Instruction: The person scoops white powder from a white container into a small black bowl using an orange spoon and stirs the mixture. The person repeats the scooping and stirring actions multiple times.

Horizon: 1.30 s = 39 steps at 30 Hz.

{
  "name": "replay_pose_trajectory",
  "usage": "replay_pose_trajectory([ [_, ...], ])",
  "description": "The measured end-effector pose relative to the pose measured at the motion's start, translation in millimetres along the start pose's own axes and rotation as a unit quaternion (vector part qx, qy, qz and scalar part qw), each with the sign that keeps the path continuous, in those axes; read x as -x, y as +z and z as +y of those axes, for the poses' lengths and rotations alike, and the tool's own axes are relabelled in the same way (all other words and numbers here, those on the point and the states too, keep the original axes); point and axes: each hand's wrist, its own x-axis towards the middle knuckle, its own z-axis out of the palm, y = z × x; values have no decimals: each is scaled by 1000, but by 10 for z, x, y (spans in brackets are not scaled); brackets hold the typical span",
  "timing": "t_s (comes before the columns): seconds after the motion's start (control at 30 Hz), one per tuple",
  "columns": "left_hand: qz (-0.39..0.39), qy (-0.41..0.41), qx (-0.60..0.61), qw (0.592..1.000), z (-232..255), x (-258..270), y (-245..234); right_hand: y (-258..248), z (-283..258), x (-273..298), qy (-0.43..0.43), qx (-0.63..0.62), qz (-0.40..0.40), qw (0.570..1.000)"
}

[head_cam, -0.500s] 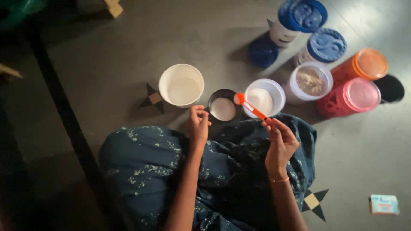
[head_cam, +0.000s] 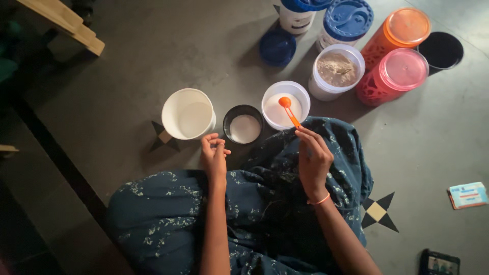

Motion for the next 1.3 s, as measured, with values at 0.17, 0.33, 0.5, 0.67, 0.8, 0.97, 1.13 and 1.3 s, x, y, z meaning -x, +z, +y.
replay_pose_trajectory([
  [0.17, 1, -8, 1, 1000, 26, 26, -2, 0, -88, 3, -9, -39, 11, 999],
  [0.33, 6, -11, 8, 1000, -39, -3, -2, 106, -144, 90, -59, -71, -35, 995],
  [0.5, -13, 2, 60, 998, -78, -31, -18, 419, -144, 156, -30, -99, -136, 985],
  [0.67, -6, 5, 70, 997, -30, 0, -17, 686, -26, 206, 4, -72, -191, 979],
  [0.8, 0, 10, 70, 997, 9, -7, 0, 716, 111, 260, 93, -125, -220, 963],
  [0.97, -1, 10, 68, 998, -23, -5, -23, 651, 218, 269, 175, -310, -167, 919],
  [1.13, 12, 13, 37, 999, -110, -34, -11, 441, 182, 189, 268, -328, -113, 899],
  [1.3, 9, 22, 38, 999, -173, -57, 4, 208, 147, 97, 243, -392, -56, 885],
])
